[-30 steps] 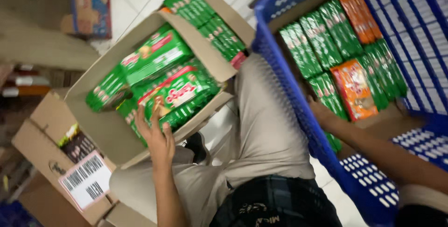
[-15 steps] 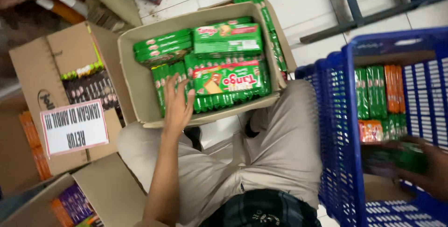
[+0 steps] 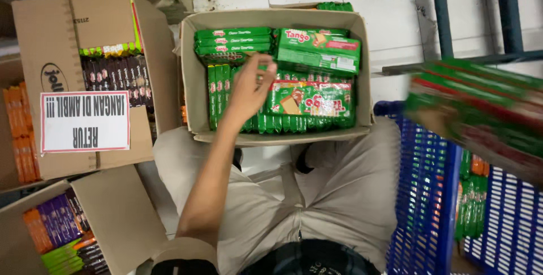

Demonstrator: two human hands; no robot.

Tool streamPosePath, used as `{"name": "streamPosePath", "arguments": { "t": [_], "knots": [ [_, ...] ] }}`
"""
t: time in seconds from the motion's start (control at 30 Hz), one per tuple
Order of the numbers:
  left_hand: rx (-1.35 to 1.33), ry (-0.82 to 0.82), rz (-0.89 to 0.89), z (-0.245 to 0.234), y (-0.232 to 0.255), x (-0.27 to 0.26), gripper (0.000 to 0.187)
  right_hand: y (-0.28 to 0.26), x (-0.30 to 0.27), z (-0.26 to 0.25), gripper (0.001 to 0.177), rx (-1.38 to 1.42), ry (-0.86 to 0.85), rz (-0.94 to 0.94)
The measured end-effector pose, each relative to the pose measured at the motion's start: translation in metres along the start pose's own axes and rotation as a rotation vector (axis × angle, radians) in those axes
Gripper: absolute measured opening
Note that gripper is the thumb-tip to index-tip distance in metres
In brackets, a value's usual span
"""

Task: The person transfers green Tango snack packs from a cardboard box into a blue plastic basket. They repeatedly pick up stacks of snacks and place them into the basket, organizing them as they go.

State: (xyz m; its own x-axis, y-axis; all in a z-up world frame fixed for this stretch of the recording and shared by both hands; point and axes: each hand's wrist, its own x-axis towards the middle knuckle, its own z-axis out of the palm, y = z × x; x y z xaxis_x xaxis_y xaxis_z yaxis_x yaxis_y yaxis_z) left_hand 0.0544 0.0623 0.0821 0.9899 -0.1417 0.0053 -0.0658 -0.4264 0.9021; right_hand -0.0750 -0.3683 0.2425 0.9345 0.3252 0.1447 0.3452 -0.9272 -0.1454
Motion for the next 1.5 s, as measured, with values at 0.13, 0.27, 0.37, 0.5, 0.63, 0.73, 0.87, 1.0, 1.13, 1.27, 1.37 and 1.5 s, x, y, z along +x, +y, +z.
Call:
{"name": "streamPosePath", "arguments": {
  "t": [0.13, 0.27, 0.37, 0.5, 0.63, 0.73, 0.87, 1.0, 1.13, 1.27, 1.37, 1.5],
  "knots": [
    [-0.536, -0.098, -0.06, 0.02, 0.0, 0.012, 0.035, -0.03, 0.057, 0.055, 0.057, 0.006, 0.161, -0.194],
    [-0.674, -0.044, -0.065, 0.021, 0.025, 0.006, 0.051, -0.057, 0.112, 0.153, 0.063, 0.507, 0.338, -0.317],
    [-0.745, 0.024, -0.267, 0.013, 0.041, 0.01, 0.08, -0.061, 0.129, 0.19, 0.047, 0.118, 0.441, -0.735],
    [-0.682, 0.092, -0.31, 0.024, -0.009, 0.019, 0.083, -0.037, 0.113, 0.235, 0.043, 0.103, 0.426, -0.784],
    [-0.65, 0.079, -0.204, 0.025, -0.017, 0.021, 0.08, -0.033, 0.102, 0.237, 0.037, 0.063, 0.304, -0.781],
    [-0.63, 0.068, -0.181, 0.026, -0.025, 0.025, 0.074, -0.029, 0.098, 0.234, 0.033, 0.084, 0.213, -0.717],
    [-0.571, 0.074, -0.187, 0.024, -0.023, 0.024, 0.068, -0.043, 0.101, 0.212, 0.052, 0.328, 0.14, -0.523],
    [-0.426, 0.137, -0.273, 0.028, -0.031, 0.032, 0.068, -0.073, 0.108, 0.203, 0.08, 0.157, 0.063, -0.387],
    [-0.326, 0.151, -0.336, 0.019, -0.022, 0.025, 0.069, -0.064, 0.11, 0.208, 0.07, 0.228, 0.154, -0.356],
    [-0.343, 0.136, -0.129, -0.003, -0.012, 0.016, 0.052, -0.059, 0.12, 0.168, 0.067, 0.565, 0.126, -0.182],
    [-0.404, 0.15, 0.043, -0.003, -0.057, 0.02, 0.036, -0.061, 0.128, 0.16, 0.065, 0.937, 0.099, 0.046],
    [-0.337, 0.147, 0.196, -0.066, -0.018, 0.001, 0.038, -0.088, 0.135, 0.166, 0.07, 1.072, -0.023, 0.242]
  ]
}}
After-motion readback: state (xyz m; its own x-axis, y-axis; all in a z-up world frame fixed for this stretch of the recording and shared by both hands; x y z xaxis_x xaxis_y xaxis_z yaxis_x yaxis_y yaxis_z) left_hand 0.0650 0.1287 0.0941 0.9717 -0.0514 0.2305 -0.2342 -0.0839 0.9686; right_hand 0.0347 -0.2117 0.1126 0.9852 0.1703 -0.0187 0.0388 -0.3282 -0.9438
